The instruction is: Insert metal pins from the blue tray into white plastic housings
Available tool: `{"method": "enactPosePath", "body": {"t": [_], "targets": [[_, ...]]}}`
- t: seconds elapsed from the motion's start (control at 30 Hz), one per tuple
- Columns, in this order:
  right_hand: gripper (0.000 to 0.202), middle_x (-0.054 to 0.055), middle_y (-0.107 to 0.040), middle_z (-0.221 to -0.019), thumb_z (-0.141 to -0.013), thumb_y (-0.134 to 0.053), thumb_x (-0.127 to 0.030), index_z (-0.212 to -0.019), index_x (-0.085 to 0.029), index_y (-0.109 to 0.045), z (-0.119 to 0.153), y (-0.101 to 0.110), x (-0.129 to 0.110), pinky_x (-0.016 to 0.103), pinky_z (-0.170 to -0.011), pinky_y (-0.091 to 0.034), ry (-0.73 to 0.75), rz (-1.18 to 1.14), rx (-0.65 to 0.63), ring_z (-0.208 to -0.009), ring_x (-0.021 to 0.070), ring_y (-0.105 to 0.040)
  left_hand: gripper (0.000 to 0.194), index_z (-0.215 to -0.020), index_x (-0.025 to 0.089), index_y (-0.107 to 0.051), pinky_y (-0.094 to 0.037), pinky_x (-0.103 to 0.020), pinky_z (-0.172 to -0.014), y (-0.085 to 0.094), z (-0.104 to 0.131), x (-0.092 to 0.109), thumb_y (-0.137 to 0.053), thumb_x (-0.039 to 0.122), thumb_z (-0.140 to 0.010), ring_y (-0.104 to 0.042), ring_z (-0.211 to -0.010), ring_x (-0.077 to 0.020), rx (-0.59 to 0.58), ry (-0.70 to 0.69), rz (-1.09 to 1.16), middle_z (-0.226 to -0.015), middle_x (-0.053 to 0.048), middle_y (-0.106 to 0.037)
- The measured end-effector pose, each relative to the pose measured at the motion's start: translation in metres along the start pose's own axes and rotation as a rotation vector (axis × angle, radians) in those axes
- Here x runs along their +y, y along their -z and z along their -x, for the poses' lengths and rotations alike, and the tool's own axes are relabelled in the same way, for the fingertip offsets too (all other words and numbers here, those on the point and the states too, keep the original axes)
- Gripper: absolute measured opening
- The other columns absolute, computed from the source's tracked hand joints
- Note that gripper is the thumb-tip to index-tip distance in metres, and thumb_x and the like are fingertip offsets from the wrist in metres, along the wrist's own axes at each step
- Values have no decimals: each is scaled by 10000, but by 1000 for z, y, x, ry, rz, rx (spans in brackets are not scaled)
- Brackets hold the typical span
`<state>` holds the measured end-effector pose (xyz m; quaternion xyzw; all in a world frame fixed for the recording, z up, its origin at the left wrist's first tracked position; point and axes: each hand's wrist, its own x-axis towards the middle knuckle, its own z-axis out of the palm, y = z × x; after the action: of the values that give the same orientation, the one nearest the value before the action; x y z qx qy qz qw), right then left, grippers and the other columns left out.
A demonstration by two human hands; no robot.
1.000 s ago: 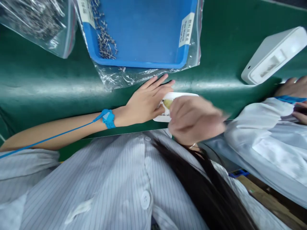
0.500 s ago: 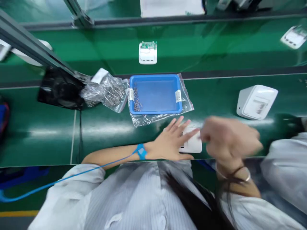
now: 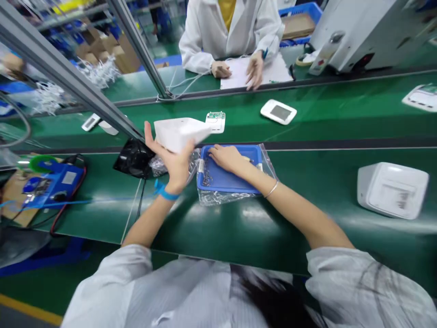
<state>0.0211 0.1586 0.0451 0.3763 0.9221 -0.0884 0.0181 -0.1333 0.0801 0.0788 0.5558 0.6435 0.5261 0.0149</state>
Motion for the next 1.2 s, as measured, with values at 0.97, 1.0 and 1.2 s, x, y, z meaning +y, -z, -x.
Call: {"method": "enactPosePath", "body": {"t": [0.97,1.0,1.2], "targets": [[401,114,-719,-997,-1080,-281,-432,-1227,-133,-505,89,23,4,272,-607,-419,-236,-45,348,-807,238,-728,506,-1112,184,-586,-585,-322,-764,-60,54,10,-597,641,-895,-695,-788,-178,-569,344,722,-983,-80,-697],[400,100,-729,-959,-1076,-301,-448,-1191,-144,-536,104,16,3,269,-569,-390,-235,-50,376,-751,229,-726,520,-1034,179,-599,-567,-296,-634,-61,61,18,-615,672,-869,-661,-635,-164,-632,370,764,-804,-47,-687],[515,15,-694,-694,-1097,-183,-407,-997,-166,-627,170,-23,2,255,-451,-317,-169,10,587,-484,138,-651,568,-924,176,-554,-523,-272,-561,-62,107,47,-612,735,-840,-661,-621,-173,-895,496,989,-763,-68,-697]]}}
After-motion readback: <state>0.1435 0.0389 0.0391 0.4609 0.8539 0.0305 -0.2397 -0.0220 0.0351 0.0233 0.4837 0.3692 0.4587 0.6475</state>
